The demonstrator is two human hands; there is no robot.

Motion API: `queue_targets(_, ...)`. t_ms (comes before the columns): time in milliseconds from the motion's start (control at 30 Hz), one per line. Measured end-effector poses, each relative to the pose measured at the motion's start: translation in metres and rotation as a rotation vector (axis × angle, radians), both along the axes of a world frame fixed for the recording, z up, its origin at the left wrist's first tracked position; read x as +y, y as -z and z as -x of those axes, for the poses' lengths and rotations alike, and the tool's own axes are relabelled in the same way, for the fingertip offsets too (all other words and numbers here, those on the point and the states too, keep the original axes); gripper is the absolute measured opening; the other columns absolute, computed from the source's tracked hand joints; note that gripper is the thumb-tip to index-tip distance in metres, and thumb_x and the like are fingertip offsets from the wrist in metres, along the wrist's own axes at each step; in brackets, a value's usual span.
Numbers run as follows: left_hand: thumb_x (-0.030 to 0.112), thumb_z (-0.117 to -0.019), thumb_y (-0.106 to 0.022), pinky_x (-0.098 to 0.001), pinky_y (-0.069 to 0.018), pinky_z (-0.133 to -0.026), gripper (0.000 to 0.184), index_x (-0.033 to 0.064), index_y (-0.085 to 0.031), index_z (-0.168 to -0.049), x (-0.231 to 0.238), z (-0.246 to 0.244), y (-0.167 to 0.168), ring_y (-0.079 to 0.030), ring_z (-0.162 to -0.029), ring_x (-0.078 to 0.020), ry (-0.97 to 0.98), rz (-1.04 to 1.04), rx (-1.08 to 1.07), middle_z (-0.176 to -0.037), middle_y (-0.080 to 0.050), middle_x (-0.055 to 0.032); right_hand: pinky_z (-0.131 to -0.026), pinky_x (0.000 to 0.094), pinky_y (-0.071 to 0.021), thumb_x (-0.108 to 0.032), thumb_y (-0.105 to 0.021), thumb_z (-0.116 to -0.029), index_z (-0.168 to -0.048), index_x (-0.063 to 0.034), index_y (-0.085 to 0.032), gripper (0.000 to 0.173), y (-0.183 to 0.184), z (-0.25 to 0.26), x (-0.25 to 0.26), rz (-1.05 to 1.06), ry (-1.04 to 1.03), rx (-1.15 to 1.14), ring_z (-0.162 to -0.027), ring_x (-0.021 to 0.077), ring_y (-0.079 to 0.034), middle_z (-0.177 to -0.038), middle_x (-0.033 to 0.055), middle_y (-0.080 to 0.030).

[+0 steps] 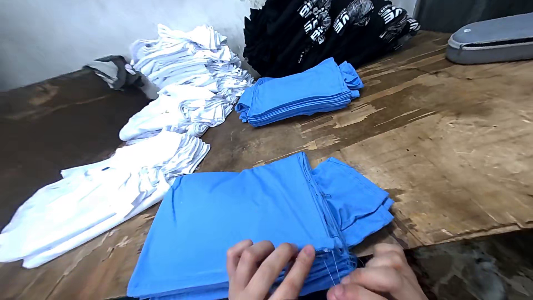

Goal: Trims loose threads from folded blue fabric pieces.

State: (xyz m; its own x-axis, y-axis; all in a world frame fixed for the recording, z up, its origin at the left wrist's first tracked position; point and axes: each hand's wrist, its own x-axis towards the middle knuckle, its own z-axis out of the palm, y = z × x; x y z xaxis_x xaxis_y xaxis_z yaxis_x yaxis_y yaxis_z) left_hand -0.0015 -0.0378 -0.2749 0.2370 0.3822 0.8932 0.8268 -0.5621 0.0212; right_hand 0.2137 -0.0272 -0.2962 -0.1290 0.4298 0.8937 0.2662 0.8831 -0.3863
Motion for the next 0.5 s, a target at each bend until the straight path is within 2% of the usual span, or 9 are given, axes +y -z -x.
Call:
queue_targets(100, 0.021, -0.0966, -0.07, -0.0338, -0.0364, -0.089, 0.018, 0.0246, -0.072, -0.114, 0.002, 0.002, -0.003, -0.054, -0.093, -0.0134, 0.002, 0.004, 0.036, -0.102, -0.067, 0.0061, -0.097, 0.0272, -0.0403, -0.021, -0.075, -0.0942, -0.098, -0.0216, -0.074, 0.004, 0.0, 0.0, 0.002, 0.019, 0.012, 0.021, -0.094, 0.0055, -0.056, -0.093, -0.0074, -0.064)
queue_targets(233, 0.024, -0.0963, -0.072, -0.0339, -0.0359, -0.089, 0.019, 0.0244, -0.07, -0.116, -0.001, -0.001, -0.009, -0.053, -0.092, -0.0132, -0.02, 0.006, 0.055, -0.101, -0.064, 0.0049, -0.097, 0.0271, -0.0412, -0.022, -0.075, -0.0947, -0.099, -0.0222, -0.075, 0.004, 0.0, -0.003, 0.002, 0.033, 0.017, 0.045, -0.095, 0.0049, -0.057, -0.094, -0.0083, -0.064)
queue_targets(367, 0.021, -0.0975, -0.068, -0.0346, -0.0362, -0.084, 0.016, 0.0215, -0.074, -0.113, 0.002, -0.015, -0.014, -0.054, -0.088, -0.0154, 0.009, 0.035, 0.101, -0.099, -0.07, 0.003, -0.098, 0.0284, -0.0404, -0.023, -0.077, -0.0928, -0.096, -0.0222, -0.075, 0.004, 0.0, 0.0, 0.002, 0.037, -0.004, 0.048, -0.093, 0.0052, -0.057, -0.091, -0.008, -0.064)
queue_targets(433, 0.031, -0.0985, -0.069, -0.0347, -0.0392, -0.085, 0.016, 0.0235, -0.072, -0.112, 0.005, -0.016, -0.018, -0.057, -0.089, -0.0131, 0.017, 0.15, 0.016, -0.097, -0.069, 0.0039, -0.098, 0.0291, -0.0425, -0.029, -0.079, -0.0912, -0.095, -0.0217, -0.072, 0.011, -0.002, -0.001, 0.005, 0.075, 0.033, 0.024, -0.095, 0.0062, -0.058, -0.092, -0.0066, -0.064)
queue_targets(500, 0.041, -0.0942, -0.073, -0.0332, -0.0485, -0.078, 0.028, 0.019, -0.073, -0.112, 0.01, -0.008, -0.025, -0.062, -0.086, -0.0118, 0.062, 0.371, -0.07, -0.094, -0.067, 0.001, -0.096, 0.0247, -0.0507, -0.037, -0.078, -0.0916, -0.105, -0.0211, -0.067, 0.024, -0.001, -0.005, 0.014, 0.172, 0.037, -0.07, -0.106, 0.0066, -0.06, -0.109, -0.0016, -0.062)
